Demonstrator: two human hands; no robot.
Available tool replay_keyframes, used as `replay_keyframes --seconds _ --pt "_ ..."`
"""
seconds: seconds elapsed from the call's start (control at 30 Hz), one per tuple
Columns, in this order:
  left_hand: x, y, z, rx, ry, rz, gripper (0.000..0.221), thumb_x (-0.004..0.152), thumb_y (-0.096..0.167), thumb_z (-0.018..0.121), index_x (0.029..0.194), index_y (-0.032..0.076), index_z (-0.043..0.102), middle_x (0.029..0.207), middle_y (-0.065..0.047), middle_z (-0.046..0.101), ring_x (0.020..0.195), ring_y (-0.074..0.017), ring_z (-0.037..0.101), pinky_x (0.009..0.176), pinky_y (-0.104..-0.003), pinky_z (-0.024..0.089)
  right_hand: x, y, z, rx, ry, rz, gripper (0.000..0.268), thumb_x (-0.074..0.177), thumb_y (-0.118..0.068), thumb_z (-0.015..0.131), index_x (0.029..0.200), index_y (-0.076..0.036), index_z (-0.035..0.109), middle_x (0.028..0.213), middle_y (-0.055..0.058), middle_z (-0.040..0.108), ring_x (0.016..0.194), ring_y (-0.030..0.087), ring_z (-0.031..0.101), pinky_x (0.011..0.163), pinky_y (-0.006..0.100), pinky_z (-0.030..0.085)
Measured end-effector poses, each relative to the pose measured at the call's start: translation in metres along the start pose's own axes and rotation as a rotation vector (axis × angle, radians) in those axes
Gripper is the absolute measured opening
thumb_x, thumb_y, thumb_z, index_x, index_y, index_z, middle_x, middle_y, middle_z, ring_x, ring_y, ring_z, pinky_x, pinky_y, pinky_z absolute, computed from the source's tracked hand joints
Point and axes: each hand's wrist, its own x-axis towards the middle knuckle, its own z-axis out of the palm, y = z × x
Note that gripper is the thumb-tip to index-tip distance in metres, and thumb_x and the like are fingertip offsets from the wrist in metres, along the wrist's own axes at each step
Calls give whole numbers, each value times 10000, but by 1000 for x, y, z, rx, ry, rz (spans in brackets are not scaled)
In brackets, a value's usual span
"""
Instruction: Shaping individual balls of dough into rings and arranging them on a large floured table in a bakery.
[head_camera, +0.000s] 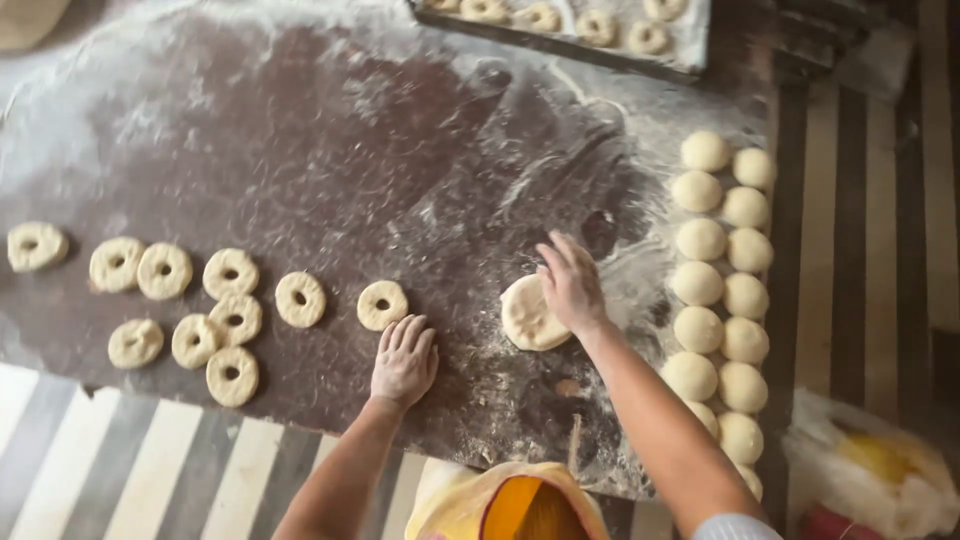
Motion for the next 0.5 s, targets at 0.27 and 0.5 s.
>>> replay_keyframes --seconds 0.27,0.5 --pt "-7 -10 8 -43 -42 -19 255 927 242 613 1124 91 673 1315 -111 612 1270 -300 543 1102 -479 393 -46 -32 28 -396 -382 234 769 1027 -527 437 1611 -94 185 1682 227 97 1538 401 106 1223 601 43" --pt "6 -13 -2 -80 -33 -36 257 901 236 629 1104 85 677 1305 -115 619 1248 -309 557 1077 -473 408 -11 -39 73 -389 -488 33 692 1036 -531 386 1630 -227 201 1716 116 46 1579 333 55 1244 620 -7"
